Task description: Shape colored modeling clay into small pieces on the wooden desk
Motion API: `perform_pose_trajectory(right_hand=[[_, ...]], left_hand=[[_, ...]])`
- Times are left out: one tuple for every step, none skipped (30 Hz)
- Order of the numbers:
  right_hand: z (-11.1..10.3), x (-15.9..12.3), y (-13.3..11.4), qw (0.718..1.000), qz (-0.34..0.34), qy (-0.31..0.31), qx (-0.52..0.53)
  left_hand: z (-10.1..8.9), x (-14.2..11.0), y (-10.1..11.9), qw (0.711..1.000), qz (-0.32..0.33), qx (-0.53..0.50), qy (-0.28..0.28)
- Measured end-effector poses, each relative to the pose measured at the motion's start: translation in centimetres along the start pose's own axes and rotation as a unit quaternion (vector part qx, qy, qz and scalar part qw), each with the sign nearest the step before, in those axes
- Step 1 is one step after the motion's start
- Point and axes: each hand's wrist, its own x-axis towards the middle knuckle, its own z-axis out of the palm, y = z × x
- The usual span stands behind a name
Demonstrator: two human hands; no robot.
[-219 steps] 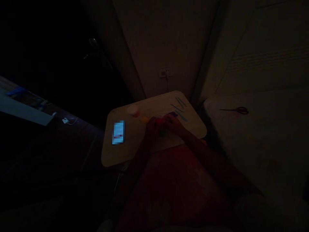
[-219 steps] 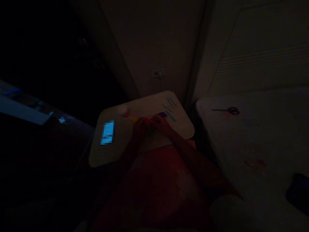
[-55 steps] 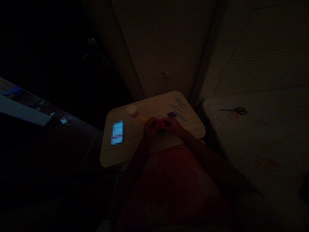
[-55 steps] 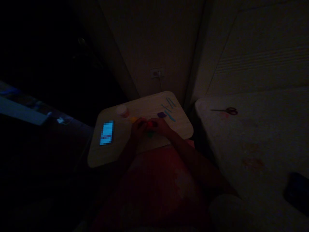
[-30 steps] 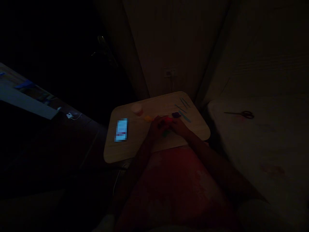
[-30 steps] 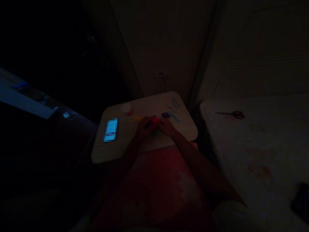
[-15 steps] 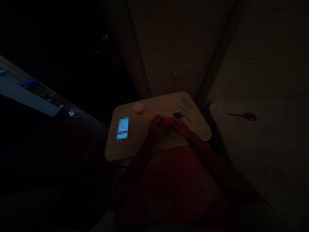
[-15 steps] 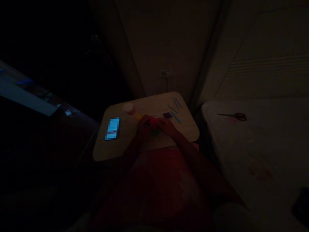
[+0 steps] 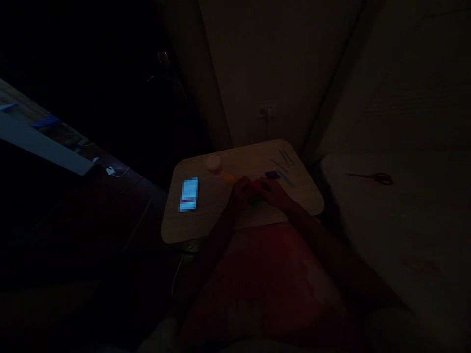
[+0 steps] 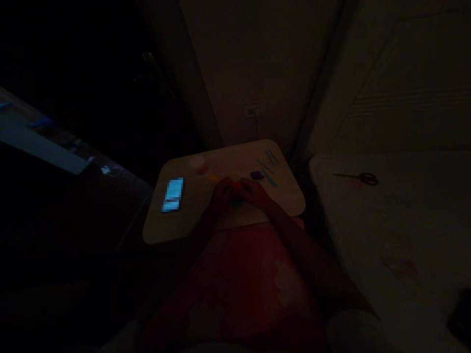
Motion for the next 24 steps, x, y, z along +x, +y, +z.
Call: perform_pose_trajectory(right_hand=[[0.00,0.03,0.02,1.000,-0.001,0.002,0.000],[0.00,0.05,0.04,1.000,-0.001,0.003,0.001],[0.01,0.08,0.07,1.000,-0.001,0.003,0.004],[0.03,0.10,0.09,1.000,-0.002,0.002,0.009],[0.04,0.11,0.11,1.000,-0.003,0.000,0.015],[0.05,0.11,0.13,1.000,-0.004,-0.006,0.020],[0.05,0.09,0.16,1.000,-0.002,-0.012,0.024],[0.05,0.06,0.19,0.999,0.002,-0.017,0.028],[0.05,0.03,0.24,0.999,0.008,-0.022,0.033],[0.04,0.00,0.30,0.999,0.014,-0.025,0.037],[0.04,-0.03,0.37,0.999,0.021,-0.025,0.042],[0.03,-0.06,0.45,0.998,0.026,-0.024,0.046],[0.02,-0.07,0.52,0.998,0.029,-0.023,0.047],[0.02,-0.07,0.58,0.998,0.029,-0.020,0.044],[0.01,-0.05,0.63,0.999,0.028,-0.016,0.040],[0.00,-0.02,0.65,0.999,0.026,-0.011,0.035],[-0.01,0.03,0.65,0.999,0.024,-0.007,0.030],[-0.03,0.08,0.62,0.999,0.023,-0.004,0.027],[-0.04,0.15,0.56,0.999,0.026,-0.003,0.025],[-0.06,0.21,0.48,0.999,0.031,-0.005,0.024],[-0.08,0.27,0.40,0.999,0.037,-0.008,0.025],[-0.10,0.33,0.32,0.999,0.043,-0.011,0.026],[-0.11,0.38,0.26,0.998,0.047,-0.011,0.027],[-0.12,0.42,0.23,0.998,0.049,-0.009,0.029]], left_hand=[[-0.01,0.01,0.01,1.000,0.009,0.001,-0.001],[-0.02,0.02,0.01,1.000,0.014,0.001,-0.002],[-0.01,0.01,0.02,1.000,0.017,0.000,-0.005],[0.00,0.00,0.02,1.000,0.018,0.001,-0.007],[0.03,-0.02,0.01,1.000,0.016,0.001,-0.008],[0.05,-0.03,0.01,1.000,0.013,0.001,-0.011],[0.07,-0.05,0.02,1.000,0.009,0.000,-0.013],[0.09,-0.06,0.03,1.000,0.005,-0.003,-0.014],[0.10,-0.09,0.05,1.000,0.002,-0.007,-0.014],[0.11,-0.12,0.08,1.000,-0.002,-0.010,-0.017],[0.10,-0.16,0.12,1.000,-0.003,-0.014,-0.020],[0.09,-0.20,0.16,1.000,-0.002,-0.016,-0.024],[0.06,-0.24,0.21,0.999,0.000,-0.016,-0.027],[0.03,-0.28,0.25,0.999,0.005,-0.015,-0.030],[-0.01,-0.31,0.30,0.999,0.012,-0.011,-0.034],[-0.06,-0.33,0.34,0.999,0.021,-0.007,-0.037],[-0.10,-0.34,0.39,0.999,0.031,0.000,-0.037],[-0.14,-0.32,0.43,0.998,0.040,0.006,-0.037],[-0.18,-0.30,0.48,0.998,0.048,0.012,-0.035],[-0.21,-0.26,0.52,0.998,0.054,0.018,-0.031],[-0.23,-0.23,0.56,0.998,0.059,0.023,-0.027],[-0.24,-0.20,0.58,0.997,0.062,0.029,-0.024],[-0.24,-0.19,0.59,0.997,0.062,0.035,-0.021],[-0.23,-0.19,0.57,0.997,0.061,0.040,-0.018]])
